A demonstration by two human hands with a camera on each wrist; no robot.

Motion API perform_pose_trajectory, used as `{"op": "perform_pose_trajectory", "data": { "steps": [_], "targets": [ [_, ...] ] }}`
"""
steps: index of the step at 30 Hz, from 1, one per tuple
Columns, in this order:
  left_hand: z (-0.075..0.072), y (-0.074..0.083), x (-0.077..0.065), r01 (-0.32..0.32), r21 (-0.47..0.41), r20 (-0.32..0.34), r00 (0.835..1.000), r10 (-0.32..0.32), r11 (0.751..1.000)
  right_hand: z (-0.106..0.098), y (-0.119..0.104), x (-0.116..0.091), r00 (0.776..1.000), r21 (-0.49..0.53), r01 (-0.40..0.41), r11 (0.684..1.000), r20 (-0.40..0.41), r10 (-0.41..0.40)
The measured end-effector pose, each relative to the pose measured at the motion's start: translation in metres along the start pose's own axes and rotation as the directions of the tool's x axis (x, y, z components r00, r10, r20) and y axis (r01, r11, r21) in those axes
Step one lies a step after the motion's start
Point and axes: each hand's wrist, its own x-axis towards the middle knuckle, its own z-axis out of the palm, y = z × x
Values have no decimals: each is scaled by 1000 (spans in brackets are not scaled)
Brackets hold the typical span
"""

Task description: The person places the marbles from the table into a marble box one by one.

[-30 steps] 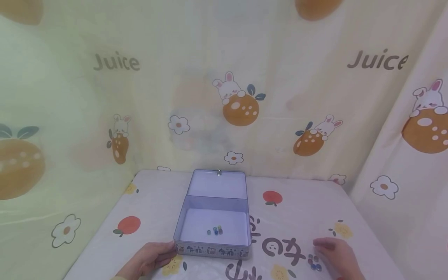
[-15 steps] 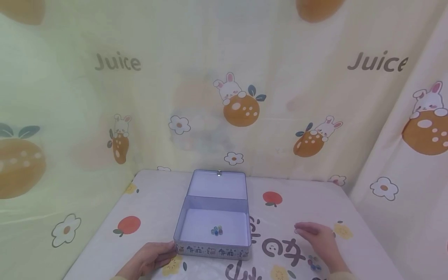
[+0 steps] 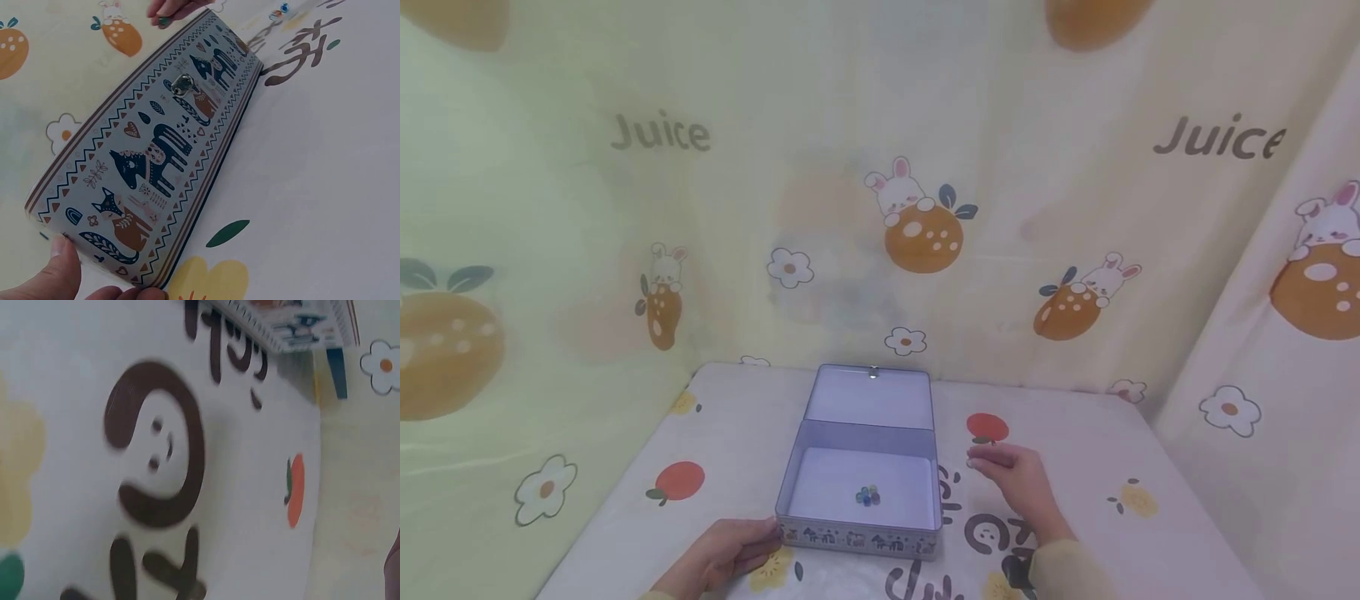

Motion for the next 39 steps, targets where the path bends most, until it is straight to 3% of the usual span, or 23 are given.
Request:
{"op": "perform_pose_trajectory", "data": {
  "steps": [12, 19, 39],
  "targets": [
    [0, 0, -1, 9, 2, 1, 1000, -9, 1000, 54, -37, 21, 998, 40, 54, 998, 28, -55],
    [0, 0, 1, -1, 9, 3, 1000, 1, 1000, 74, -46, 27, 997, 46, 65, 997, 39, -66],
    [-1, 0, 2, 16, 4, 0, 1000, -16, 1000, 78, -48, 26, 998, 42, 47, 998, 47, -49]
  ]
}}
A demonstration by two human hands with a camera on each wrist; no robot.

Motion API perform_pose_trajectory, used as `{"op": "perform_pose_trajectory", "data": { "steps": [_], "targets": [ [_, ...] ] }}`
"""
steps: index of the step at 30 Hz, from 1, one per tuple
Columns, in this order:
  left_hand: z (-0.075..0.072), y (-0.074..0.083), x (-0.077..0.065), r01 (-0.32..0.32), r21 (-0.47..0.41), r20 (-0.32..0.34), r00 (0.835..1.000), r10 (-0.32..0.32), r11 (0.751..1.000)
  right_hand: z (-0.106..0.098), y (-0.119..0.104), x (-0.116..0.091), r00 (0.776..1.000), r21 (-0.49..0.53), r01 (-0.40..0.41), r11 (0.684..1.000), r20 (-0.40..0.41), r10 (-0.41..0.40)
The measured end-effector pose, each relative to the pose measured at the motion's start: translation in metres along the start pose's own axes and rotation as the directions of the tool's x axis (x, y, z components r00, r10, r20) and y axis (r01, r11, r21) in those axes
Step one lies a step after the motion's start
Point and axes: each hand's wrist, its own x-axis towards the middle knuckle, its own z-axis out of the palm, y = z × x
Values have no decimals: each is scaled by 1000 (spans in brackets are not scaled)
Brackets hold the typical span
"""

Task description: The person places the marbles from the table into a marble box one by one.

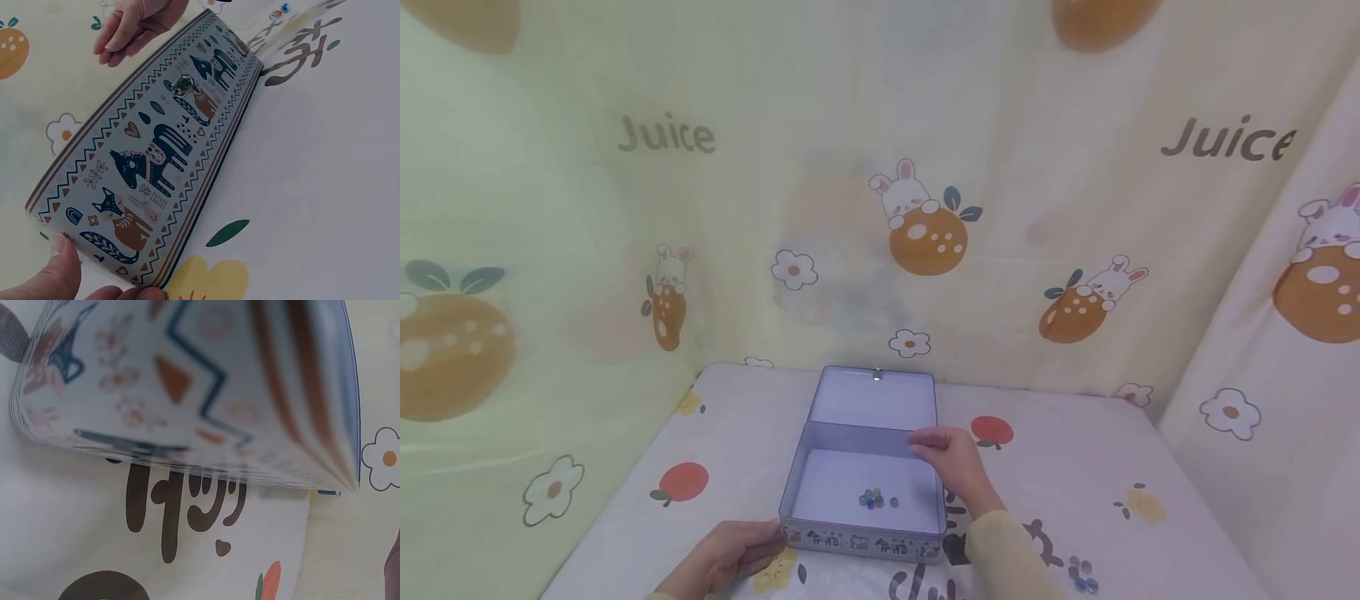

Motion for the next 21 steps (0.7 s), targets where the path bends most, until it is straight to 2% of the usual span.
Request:
{"op": "perform_pose_trajectory", "data": {
  "steps": [7, 11, 16, 21],
  "targets": [
    [1, -1, 1, 1, 2, 0, 1000, -1, 1000, -2, -1, -2, 1000, -5, -12, 1000, -4, 12],
    [3, 0, -1, -2, 5, 2, 1000, 2, 1000, -9, 0, -4, 1000, -14, -4, 1000, -1, 4],
    [2, -1, 0, -3, 2, 2, 1000, 3, 1000, -31, 8, -8, 1000, -31, 12, 999, -15, -13],
    [-1, -1, 1, -6, 7, -6, 1000, 6, 1000, -66, 28, -17, 999, -48, 12, 999, -45, -15]
  ]
}}
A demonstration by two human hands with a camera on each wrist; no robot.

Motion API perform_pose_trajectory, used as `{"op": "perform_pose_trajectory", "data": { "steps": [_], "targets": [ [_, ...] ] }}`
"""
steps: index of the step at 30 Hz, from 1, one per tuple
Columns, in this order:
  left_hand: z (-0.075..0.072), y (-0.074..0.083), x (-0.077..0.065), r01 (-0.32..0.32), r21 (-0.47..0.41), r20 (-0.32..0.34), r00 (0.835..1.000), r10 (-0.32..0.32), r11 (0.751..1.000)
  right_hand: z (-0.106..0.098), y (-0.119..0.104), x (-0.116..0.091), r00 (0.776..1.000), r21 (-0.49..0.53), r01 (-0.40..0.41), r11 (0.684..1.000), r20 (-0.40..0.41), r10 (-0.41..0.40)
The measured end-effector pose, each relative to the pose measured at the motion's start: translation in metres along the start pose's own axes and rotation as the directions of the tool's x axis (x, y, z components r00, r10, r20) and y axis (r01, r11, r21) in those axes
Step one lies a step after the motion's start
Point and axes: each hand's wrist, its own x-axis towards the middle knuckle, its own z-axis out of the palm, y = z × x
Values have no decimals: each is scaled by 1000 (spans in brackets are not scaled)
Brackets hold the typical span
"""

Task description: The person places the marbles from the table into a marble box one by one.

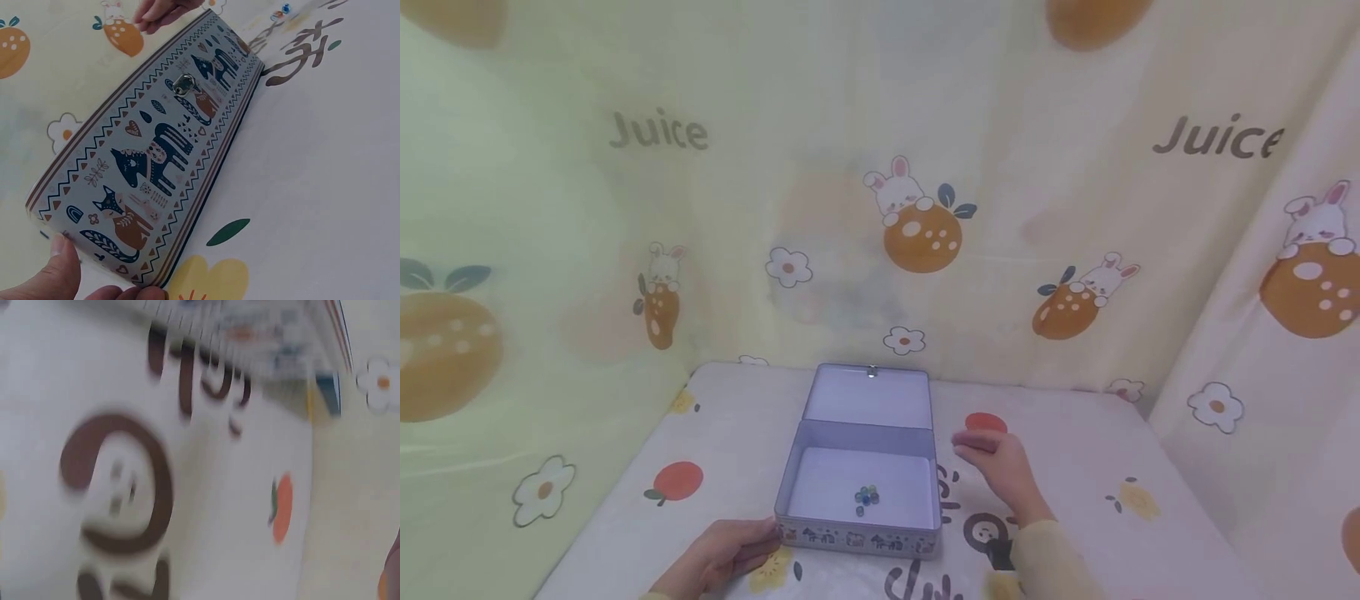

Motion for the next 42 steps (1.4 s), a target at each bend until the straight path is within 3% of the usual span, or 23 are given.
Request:
{"op": "perform_pose_trajectory", "data": {
  "steps": [9, 17, 20, 24, 30, 34, 42],
  "targets": [
    [-4, 1, -1, 6, 13, -23, 1000, -6, 1000, -77, 56, -32, 985, -114, -169, 979, -41, 165],
    [-5, 2, 1, 24, 3, -40, 999, -24, 1000, -120, 91, -57, 982, -269, -188, 945, -22, 189],
    [-3, 3, -1, 32, 1, -44, 999, -32, 999, -126, 104, -65, 969, -261, -235, 936, 7, 245],
    [-2, 3, -2, 31, -3, -42, 999, -31, 1000, -127, 120, -72, 932, -226, -344, 911, 38, 362],
    [0, 3, -3, 35, -5, -20, 999, -35, 999, -121, 138, -76, 914, -253, -379, 890, 46, 402],
    [2, 2, -2, 40, -10, -3, 999, -40, 999, -117, 143, -78, 887, -280, -422, 862, 67, 457],
    [2, 2, -2, 39, -4, -2, 999, -39, 999, -111, 141, -79, 897, -350, -386, 853, 73, 436]
  ]
}}
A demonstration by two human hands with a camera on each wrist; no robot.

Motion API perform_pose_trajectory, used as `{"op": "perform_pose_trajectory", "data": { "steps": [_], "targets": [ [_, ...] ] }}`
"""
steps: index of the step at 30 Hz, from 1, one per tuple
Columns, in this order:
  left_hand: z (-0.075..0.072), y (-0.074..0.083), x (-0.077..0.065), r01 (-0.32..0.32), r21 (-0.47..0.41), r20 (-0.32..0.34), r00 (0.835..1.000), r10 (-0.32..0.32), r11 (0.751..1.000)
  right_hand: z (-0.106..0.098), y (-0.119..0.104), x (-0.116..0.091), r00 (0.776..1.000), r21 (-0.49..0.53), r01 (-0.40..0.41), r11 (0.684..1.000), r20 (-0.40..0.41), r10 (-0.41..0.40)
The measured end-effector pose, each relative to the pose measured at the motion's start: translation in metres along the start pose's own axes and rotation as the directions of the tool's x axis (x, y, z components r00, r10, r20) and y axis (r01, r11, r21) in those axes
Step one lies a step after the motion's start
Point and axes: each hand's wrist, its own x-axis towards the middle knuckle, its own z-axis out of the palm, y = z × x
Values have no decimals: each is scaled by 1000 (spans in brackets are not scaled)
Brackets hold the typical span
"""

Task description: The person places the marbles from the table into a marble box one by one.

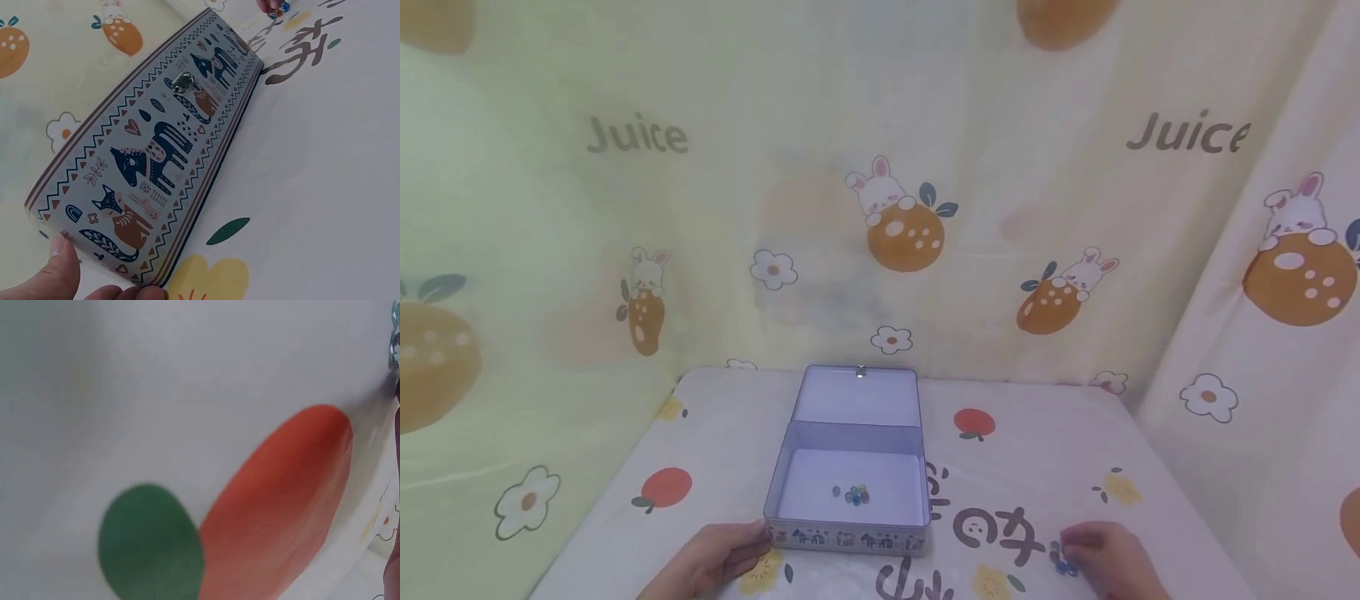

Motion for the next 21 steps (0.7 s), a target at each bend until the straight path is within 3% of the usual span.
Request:
{"op": "perform_pose_trajectory", "data": {
  "steps": [9, 15, 21],
  "targets": [
    [0, -1, -1, -19, 0, 8, 1000, 19, 1000, -2, -3, 1, 1000, 28, -17, 999, -15, 17],
    [1, -2, -1, -20, 19, 8, 1000, 19, 1000, -14, -5, -6, 992, 200, 86, 976, -111, -64],
    [1, 0, -3, -17, 22, -11, 1000, 18, 1000, -19, -37, -7, 971, 316, 218, 923, -170, -171]
  ]
}}
